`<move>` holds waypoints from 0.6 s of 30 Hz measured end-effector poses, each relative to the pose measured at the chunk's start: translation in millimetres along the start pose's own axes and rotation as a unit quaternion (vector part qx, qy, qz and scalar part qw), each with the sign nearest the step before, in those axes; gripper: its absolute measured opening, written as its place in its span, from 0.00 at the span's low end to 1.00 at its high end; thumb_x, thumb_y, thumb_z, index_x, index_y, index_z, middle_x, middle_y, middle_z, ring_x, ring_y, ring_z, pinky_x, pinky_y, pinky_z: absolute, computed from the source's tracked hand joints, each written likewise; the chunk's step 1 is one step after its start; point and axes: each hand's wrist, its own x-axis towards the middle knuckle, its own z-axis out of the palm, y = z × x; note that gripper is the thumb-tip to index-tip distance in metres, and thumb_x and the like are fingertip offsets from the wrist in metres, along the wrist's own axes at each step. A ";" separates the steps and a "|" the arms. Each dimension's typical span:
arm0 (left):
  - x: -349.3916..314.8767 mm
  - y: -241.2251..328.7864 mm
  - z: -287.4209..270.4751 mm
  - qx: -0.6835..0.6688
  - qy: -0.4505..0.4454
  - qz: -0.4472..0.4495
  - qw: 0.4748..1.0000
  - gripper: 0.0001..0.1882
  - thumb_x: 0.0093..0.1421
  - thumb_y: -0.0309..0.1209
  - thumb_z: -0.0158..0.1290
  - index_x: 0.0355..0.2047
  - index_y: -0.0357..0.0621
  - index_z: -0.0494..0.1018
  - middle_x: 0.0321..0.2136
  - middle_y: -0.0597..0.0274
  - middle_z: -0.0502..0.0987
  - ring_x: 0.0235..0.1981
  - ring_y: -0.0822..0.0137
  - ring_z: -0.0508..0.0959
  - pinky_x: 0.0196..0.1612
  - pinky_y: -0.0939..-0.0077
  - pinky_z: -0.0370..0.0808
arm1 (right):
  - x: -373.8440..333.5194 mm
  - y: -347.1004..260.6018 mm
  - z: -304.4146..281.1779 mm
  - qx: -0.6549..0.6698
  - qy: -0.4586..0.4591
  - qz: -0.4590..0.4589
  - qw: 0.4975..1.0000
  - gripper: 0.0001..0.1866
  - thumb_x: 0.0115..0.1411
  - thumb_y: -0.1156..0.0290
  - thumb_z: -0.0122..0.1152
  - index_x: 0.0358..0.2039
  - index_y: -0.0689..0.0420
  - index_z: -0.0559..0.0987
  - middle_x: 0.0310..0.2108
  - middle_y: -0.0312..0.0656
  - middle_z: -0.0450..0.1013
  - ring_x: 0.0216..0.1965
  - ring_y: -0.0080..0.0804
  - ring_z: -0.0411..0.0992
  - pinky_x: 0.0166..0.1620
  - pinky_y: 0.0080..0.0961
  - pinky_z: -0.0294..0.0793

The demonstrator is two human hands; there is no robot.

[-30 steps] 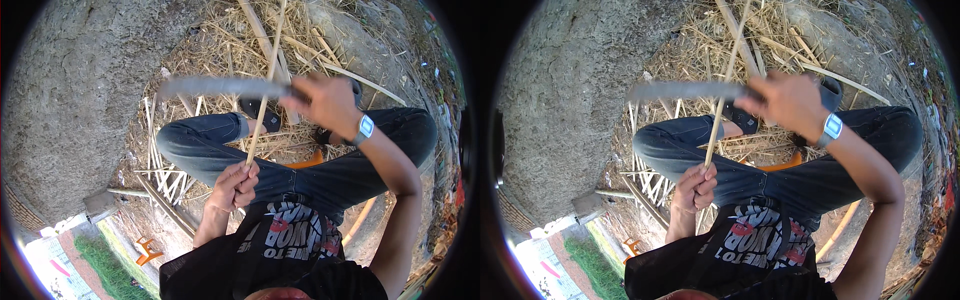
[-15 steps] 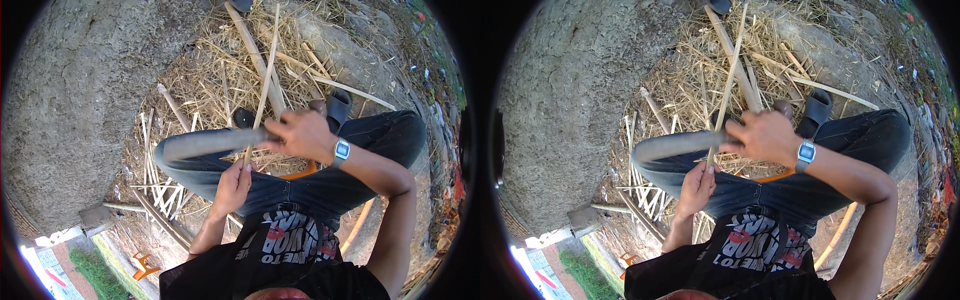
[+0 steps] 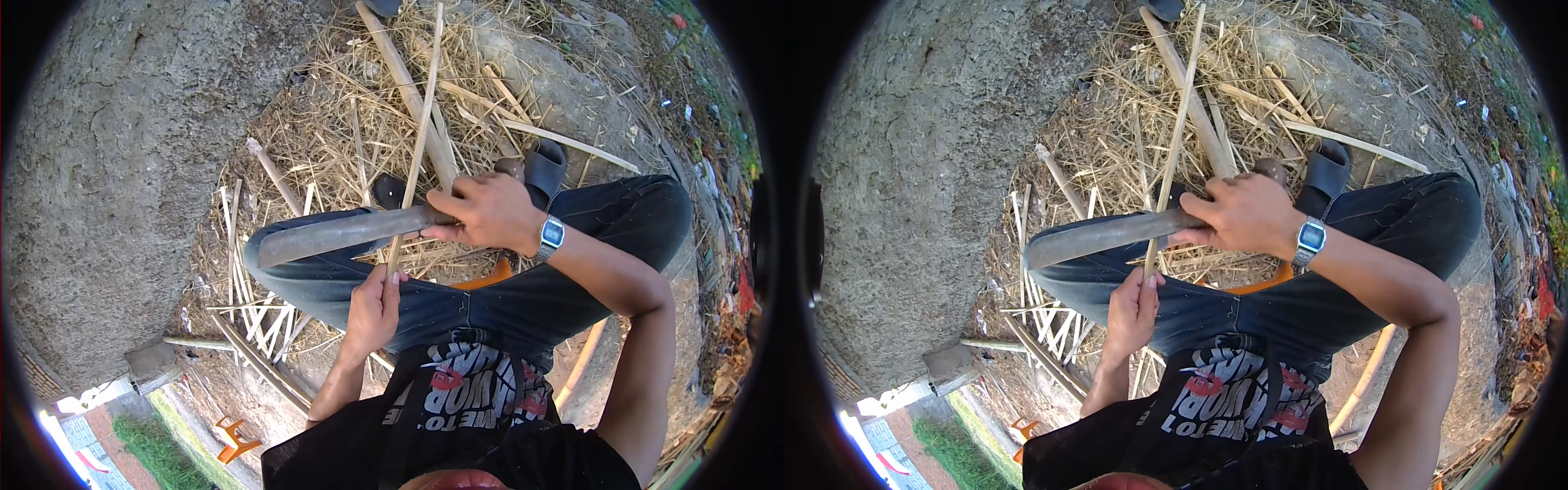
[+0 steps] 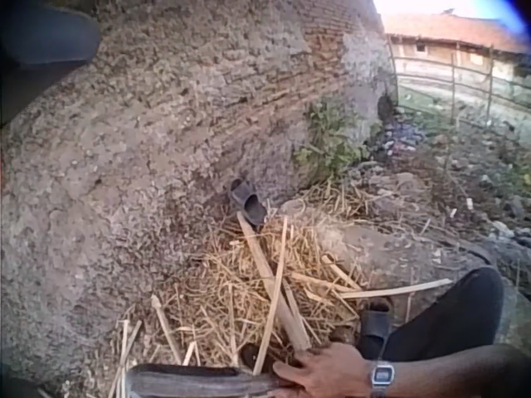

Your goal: The person shapes thin bamboo sticks by shaving them with a large knife and then saws through several pieces of bamboo.

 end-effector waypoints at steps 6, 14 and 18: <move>-23.5 -9.8 -2.8 -0.042 -0.008 -0.034 0.998 0.09 0.75 0.29 0.44 0.39 0.38 0.72 0.15 0.72 0.64 0.16 0.81 0.63 0.20 0.79 0.60 | 23.2 110.2 -25.2 -0.060 0.078 0.242 0.965 0.28 0.68 0.41 0.54 0.36 0.56 0.83 0.16 0.44 0.74 0.18 0.43 0.74 0.22 0.40 0.70; -23.3 -25.8 -11.0 -0.278 -0.092 -0.056 0.955 0.12 0.77 0.32 0.41 0.39 0.36 0.69 0.16 0.75 0.60 0.15 0.84 0.56 0.19 0.82 0.54 | 22.8 84.4 -51.1 0.058 0.147 0.256 0.954 0.22 0.67 0.48 0.62 0.37 0.58 0.85 0.14 0.43 0.72 0.13 0.38 0.69 0.20 0.33 0.63; -13.4 -9.3 -20.1 -0.335 -0.118 -0.056 0.933 0.13 0.78 0.33 0.39 0.40 0.37 0.67 0.16 0.75 0.54 0.14 0.83 0.52 0.18 0.82 0.51 | 15.7 34.2 -32.2 0.067 0.120 0.107 0.985 0.24 0.63 0.43 0.63 0.42 0.53 0.84 0.18 0.41 0.74 0.17 0.38 0.73 0.21 0.33 0.69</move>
